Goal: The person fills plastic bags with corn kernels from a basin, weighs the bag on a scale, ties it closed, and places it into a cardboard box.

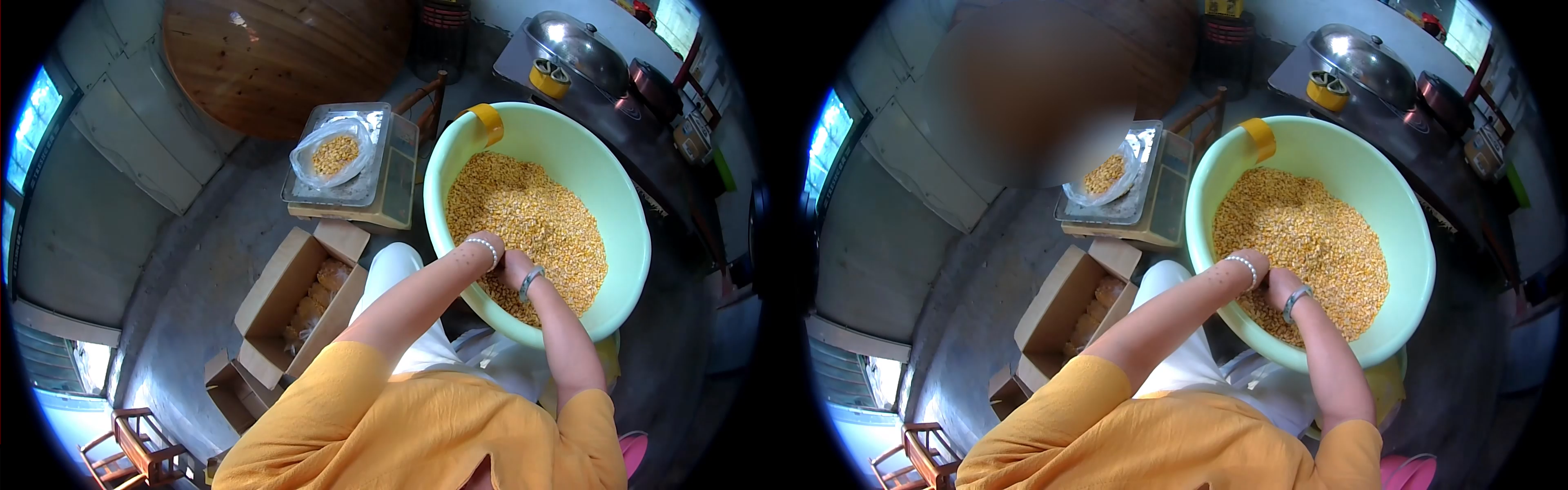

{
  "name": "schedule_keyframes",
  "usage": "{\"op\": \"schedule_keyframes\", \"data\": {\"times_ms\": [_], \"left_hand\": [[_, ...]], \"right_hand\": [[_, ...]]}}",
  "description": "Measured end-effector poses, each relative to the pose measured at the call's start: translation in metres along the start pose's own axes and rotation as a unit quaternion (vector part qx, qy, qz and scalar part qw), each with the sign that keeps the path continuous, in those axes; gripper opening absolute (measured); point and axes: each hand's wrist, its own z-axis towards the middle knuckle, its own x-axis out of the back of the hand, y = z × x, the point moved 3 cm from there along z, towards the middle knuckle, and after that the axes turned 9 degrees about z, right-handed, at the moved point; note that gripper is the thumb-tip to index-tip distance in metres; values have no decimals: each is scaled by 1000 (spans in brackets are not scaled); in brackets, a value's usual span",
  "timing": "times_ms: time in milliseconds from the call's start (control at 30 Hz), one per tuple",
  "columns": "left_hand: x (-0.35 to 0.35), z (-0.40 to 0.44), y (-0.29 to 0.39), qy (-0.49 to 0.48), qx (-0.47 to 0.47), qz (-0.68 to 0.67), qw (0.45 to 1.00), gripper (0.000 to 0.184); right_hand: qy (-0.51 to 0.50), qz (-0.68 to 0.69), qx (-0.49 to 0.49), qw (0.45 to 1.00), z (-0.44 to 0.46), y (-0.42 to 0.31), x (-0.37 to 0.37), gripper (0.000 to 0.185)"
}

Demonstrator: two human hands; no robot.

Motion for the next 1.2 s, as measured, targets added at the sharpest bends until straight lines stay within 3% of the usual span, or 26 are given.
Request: {"op": "schedule_keyframes", "data": {"times_ms": [267, 367, 467, 867, 1033, 1200], "left_hand": [[-5, 8, -4, 30, -11, -23, 999, 20], [1, -1, 0, 9, 8, -29, 1000, 27], [11, -14, 1, -54, -30, -16, 998, 23], [-6, 5, -1, -73, -44, -10, 996, 24], [-8, 2, -2, -62, -35, -27, 997, 26], [-6, 10, -6, -2, 0, -54, 999, 24]], "right_hand": [[4, 35, -9, 999, -5, -7, 7, 20], [4, 33, -7, 999, -5, -5, 6, 19], [1, 23, -15, 1000, -6, -6, 7, 19], [-12, -5, -14, 1000, -8, -10, 11, 20], [-30, -20, -21, 999, -12, -17, 17, 19], [29, 66, -22, 997, -14, -15, 24, 24]]}}
